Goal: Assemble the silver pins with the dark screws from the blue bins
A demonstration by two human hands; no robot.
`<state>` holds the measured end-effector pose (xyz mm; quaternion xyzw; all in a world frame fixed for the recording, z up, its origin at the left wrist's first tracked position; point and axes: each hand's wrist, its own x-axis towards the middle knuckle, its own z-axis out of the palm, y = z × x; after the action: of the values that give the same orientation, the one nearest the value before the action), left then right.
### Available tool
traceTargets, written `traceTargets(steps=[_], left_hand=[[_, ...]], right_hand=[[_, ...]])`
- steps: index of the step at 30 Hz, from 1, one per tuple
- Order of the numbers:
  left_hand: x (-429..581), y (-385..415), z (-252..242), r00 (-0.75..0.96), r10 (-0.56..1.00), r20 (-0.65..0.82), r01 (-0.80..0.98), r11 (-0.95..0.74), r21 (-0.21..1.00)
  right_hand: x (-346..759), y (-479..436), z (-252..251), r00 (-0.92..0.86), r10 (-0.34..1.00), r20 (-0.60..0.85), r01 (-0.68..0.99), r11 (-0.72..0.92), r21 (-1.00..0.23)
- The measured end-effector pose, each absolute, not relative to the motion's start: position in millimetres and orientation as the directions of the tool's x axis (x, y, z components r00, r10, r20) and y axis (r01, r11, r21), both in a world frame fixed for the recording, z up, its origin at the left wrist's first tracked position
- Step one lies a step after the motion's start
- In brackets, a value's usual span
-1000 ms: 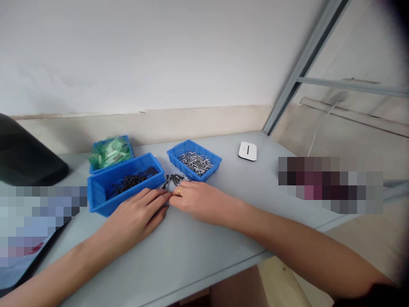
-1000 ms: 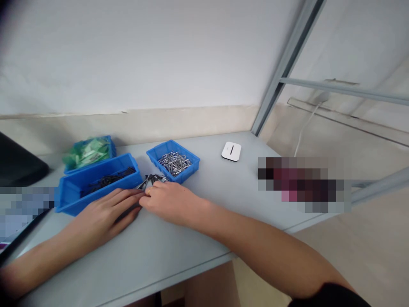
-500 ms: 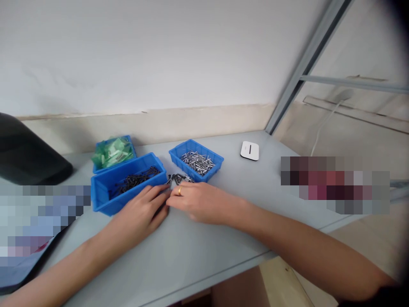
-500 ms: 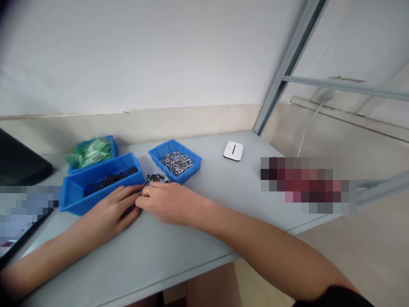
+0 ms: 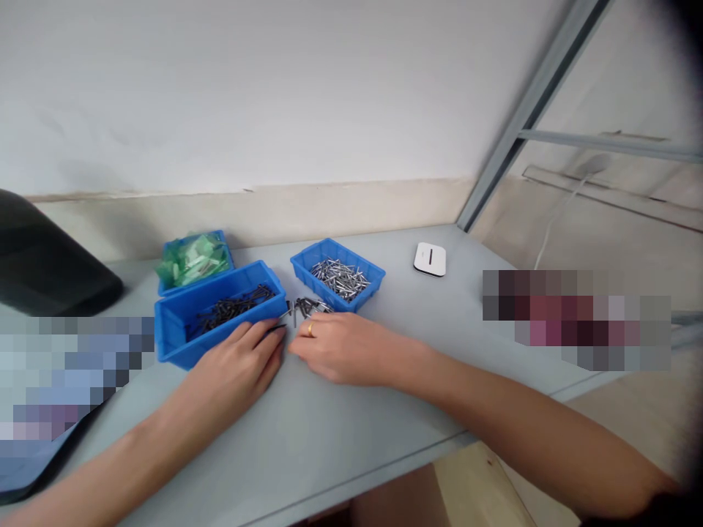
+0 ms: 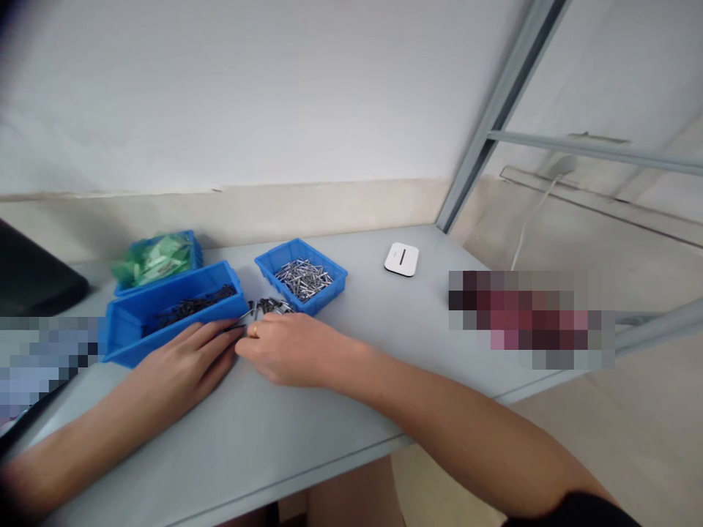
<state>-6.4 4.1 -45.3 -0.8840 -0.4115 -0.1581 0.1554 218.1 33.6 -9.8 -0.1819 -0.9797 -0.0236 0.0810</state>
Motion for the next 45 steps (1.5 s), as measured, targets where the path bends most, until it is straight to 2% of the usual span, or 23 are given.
traceTargets(steps=[6, 12, 17, 25, 29, 36, 45], left_hand=[[-5.5, 2.7, -38.1, 0.631, 0.675, 0.382, 0.758, -0.641, -0.121], [-13.8, 8.3, -48.2, 0.585, 0.728, 0.358, 0.783, -0.622, -0.017], [-17.0, 14.5, -48.4, 0.572, 0.716, 0.4, 0.753, -0.652, 0.091], [-4.9, -0.4, -25.9, 0.428, 0.825, 0.37, 0.703, -0.561, 0.437], [-3.1, -3.3, -17.5, 0.363, 0.854, 0.374, 0.655, -0.519, 0.549], [-3.1, -3.6, -16.7, 0.352, 0.89, 0.289, 0.675, -0.456, 0.58], [-3.1, -1.8, -5.3, 0.335, 0.909, 0.248, 0.711, -0.417, 0.566]], right_hand=[[217.1, 32.7, -11.6, -0.921, 0.349, 0.173, 0.357, 0.934, 0.019], [218.0, 30.7, -8.7, -0.919, 0.358, 0.162, 0.368, 0.929, 0.032], [218.3, 29.9, -8.3, -0.915, 0.369, 0.165, 0.38, 0.924, 0.035], [217.5, 30.1, -15.0, -0.834, 0.429, 0.347, 0.467, 0.884, 0.029], [218.0, 31.7, -13.9, -0.831, 0.451, 0.324, 0.49, 0.871, 0.045], [219.3, 32.7, -7.6, -0.855, 0.451, 0.254, 0.472, 0.881, 0.025], [221.5, 32.7, -3.7, -0.821, 0.489, 0.296, 0.507, 0.862, -0.016]])
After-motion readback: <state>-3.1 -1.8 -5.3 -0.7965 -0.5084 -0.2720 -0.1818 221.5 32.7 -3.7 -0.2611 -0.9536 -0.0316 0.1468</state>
